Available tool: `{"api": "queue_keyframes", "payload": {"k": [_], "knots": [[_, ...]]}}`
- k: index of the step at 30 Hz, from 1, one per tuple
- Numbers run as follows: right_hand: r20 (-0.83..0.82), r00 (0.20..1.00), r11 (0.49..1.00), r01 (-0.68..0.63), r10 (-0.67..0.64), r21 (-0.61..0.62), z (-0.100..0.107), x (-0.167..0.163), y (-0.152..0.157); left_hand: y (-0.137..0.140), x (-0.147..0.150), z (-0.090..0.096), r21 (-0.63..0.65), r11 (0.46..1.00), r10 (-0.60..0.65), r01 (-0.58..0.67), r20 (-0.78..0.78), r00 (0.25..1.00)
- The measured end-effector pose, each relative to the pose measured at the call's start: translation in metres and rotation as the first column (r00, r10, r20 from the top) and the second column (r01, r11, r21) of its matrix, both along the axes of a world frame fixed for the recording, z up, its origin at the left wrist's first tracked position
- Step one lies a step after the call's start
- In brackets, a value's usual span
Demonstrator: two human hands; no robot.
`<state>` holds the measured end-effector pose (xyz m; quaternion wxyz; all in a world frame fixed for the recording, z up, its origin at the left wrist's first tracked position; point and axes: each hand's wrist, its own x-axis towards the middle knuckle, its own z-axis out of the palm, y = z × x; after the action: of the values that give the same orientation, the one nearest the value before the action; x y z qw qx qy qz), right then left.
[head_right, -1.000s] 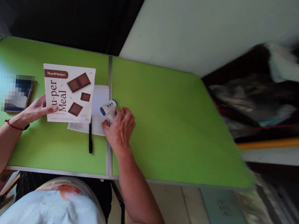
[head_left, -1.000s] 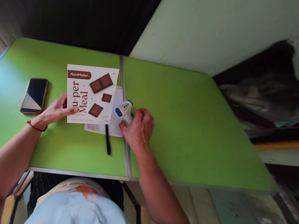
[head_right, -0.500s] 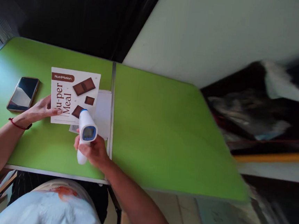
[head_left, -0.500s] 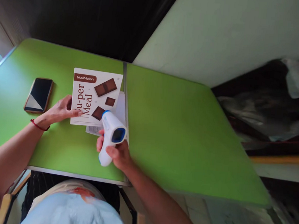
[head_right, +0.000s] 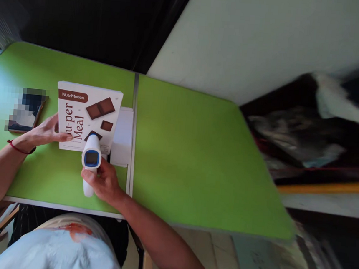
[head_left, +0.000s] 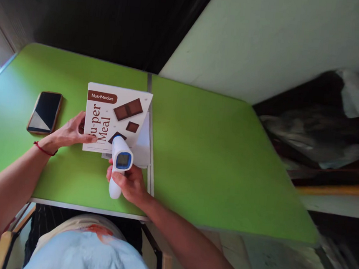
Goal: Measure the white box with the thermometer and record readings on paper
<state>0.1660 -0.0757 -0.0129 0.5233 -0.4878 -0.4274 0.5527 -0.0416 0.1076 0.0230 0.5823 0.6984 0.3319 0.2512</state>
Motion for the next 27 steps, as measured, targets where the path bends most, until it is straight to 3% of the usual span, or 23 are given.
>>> {"api": "queue_keyframes", "payload": {"k": [7, 27], "knots": [[0.006, 1.000, 1.000, -0.016, 0.016, 0.006, 0.0004, 0.0006, 0.0010, 0.0031, -0.0039, -0.0056, 0.055, 0.998, 0.005, -0.005, -0.010, 1.000], [0.029, 0.999, 1.000, -0.015, 0.014, 0.021, 0.0000, 0.0016, 0.0007, 0.0010, -0.0035, -0.0007, 0.043, 0.999, -0.006, 0.007, -0.007, 1.000]]}}
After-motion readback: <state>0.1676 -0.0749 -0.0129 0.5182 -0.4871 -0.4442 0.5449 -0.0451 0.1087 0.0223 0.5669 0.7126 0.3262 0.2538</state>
